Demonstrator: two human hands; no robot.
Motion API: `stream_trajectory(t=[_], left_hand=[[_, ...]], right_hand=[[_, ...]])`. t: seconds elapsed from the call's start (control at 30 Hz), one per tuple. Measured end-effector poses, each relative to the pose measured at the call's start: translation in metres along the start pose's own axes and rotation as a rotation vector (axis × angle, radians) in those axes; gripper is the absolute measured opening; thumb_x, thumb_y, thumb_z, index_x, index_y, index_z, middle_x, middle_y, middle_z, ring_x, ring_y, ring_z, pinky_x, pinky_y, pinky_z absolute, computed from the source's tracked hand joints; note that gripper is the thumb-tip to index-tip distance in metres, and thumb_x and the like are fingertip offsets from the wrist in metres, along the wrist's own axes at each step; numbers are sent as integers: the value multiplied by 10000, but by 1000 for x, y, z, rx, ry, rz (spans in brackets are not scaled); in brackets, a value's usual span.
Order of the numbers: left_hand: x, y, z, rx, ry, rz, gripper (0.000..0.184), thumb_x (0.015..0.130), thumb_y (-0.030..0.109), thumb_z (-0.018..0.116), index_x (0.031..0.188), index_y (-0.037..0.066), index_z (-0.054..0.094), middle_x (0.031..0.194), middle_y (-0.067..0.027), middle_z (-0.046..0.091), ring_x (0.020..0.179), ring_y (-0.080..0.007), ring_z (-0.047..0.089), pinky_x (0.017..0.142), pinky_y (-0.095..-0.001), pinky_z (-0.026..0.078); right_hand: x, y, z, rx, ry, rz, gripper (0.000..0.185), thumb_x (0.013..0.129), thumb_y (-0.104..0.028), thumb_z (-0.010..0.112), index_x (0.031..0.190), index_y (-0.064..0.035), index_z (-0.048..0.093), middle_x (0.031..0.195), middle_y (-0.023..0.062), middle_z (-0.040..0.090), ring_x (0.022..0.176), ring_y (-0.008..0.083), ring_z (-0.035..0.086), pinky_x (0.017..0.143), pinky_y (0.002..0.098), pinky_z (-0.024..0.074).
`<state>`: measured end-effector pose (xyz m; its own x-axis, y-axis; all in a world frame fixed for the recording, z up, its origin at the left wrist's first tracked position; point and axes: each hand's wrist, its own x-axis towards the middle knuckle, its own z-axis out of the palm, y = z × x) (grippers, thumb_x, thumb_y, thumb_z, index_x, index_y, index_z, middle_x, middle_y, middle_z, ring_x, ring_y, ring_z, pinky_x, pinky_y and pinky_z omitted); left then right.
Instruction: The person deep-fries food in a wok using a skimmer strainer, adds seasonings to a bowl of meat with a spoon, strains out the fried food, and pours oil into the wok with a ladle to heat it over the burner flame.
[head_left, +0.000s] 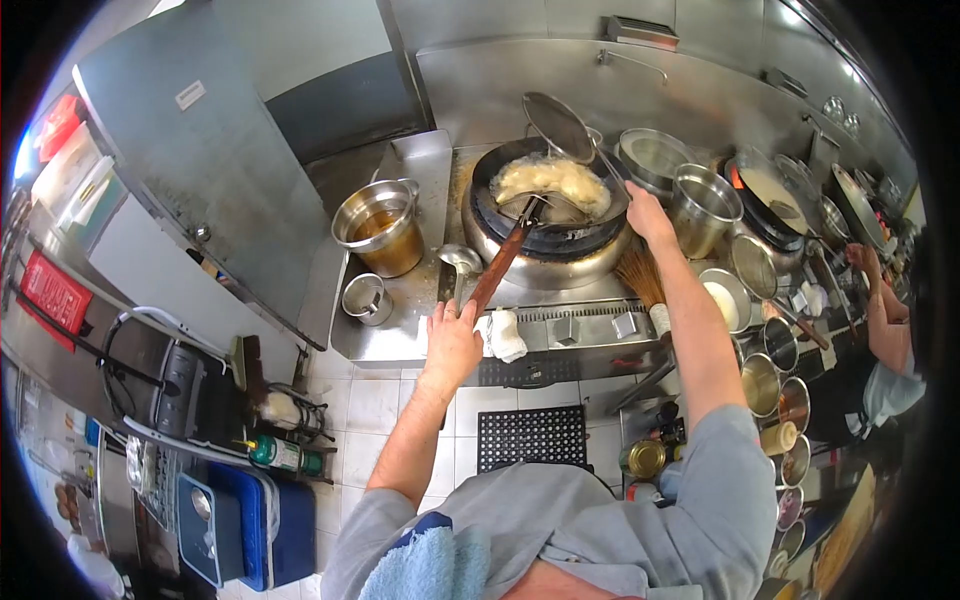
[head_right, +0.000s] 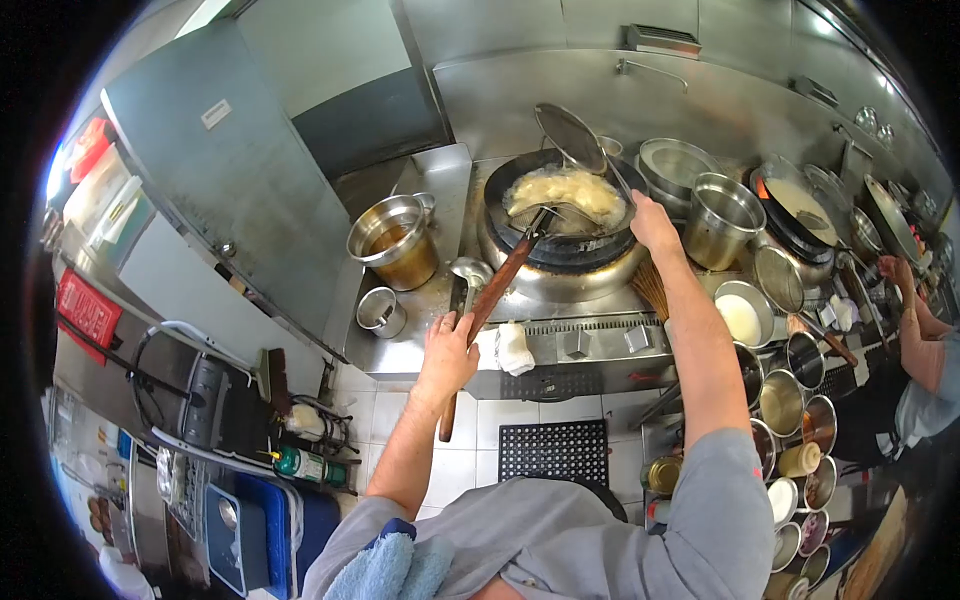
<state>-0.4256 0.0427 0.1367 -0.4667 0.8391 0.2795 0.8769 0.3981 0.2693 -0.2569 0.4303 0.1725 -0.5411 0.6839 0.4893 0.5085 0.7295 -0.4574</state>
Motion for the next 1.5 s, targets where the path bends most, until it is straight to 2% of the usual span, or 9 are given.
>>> stream_trajectory(t=[0.17, 0.3, 0.53, 0.73, 0.97, 1.1, 1.2, 1.4, 1.5], left_hand=[[-6, -24, -9, -140, -22, 82, 498, 769, 100, 598, 1240, 44, 446, 1255, -290, 446, 1209, -459, 378, 995, -551, 315], [-4, -29, -9, -168, -14, 131, 492, 768, 95, 603, 1236, 38, 460, 1256, -297, 443, 1208, -460, 380, 1007, -526, 315], [1, -13, -11, -178, 17, 116, 475, 767, 97, 609, 1220, 29, 482, 1260, -307, 441, 1198, -462, 393, 1024, -476, 323], [5, -3, 0, -157, -1, 104, 481, 763, 99, 619, 1218, 28, 480, 1262, -298, 444, 1200, -449, 393, 1017, -471, 330], [6, -2, 5, -113, 11, 75, 483, 760, 106, 629, 1215, 27, 485, 1261, -301, 441, 1193, -443, 401, 1008, -467, 337], [6, 5, 3, -79, 2, 76, 486, 755, 107, 637, 1212, 26, 497, 1254, -296, 444, 1188, -441, 405, 1005, -467, 343], [2, 8, 6, -116, 4, 103, 484, 752, 103, 640, 1210, 24, 504, 1261, -303, 435, 1193, -441, 402, 1007, -466, 344], [-6, -1, 1, -191, 7, 66, 485, 753, 100, 636, 1211, 17, 499, 1296, -306, 403, 1197, -445, 397, 1010, -466, 343], [-7, -5, 1, -196, -5, 49, 507, 760, 108, 637, 1237, 48, 475, 1298, -285, 403, 1209, -446, 381, 993, -522, 327]], right_hand=[[-39, -60, -56, -101, -143, 105, 458, 793, -17, 457, 1250, 15, 471, 1048, 308, 561, 996, 419, 553, 856, 434, 448], [-27, 1, 2, -133, -131, 18, 470, 781, -9, 461, 1250, 9, 476, 1057, 308, 560, 1011, 405, 554, 883, 424, 435], [8, -62, -10, -48, -88, 15, 506, 772, -4, 476, 1277, 3, 455, 1099, 300, 556, 1050, 384, 546, 907, 404, 426], [15, -50, -26, -269, -428, -57, 450, 774, 0, 464, 1221, 5, 519, 1113, 259, 576, 1063, 359, 554, 917, 375, 434], [-1, -99, -104, -282, -332, -44, 475, 774, 11, 458, 1246, -14, 494, 1095, 263, 573, 1013, 394, 553, 889, 423, 439], [2, -84, -61, -236, -318, -192, 490, 762, 29, 431, 1246, -17, 491, 1080, 269, 578, 999, 396, 561, 876, 437, 435], [13, -81, -27, -246, -444, -97, 506, 746, 22, 447, 1248, -21, 491, 1066, 277, 578, 992, 382, 570, 879, 428, 443], [27, -49, -32, -207, -175, -39, 509, 727, 44, 449, 1235, 21, 475, 1006, 288, 586, 991, 387, 567, 866, 445, 441], [24, -28, -38, -215, -291, 16, 489, 740, 41, 444, 1225, 10, 498, 994, 289, 595, 951, 392, 588, 806, 412, 473]])
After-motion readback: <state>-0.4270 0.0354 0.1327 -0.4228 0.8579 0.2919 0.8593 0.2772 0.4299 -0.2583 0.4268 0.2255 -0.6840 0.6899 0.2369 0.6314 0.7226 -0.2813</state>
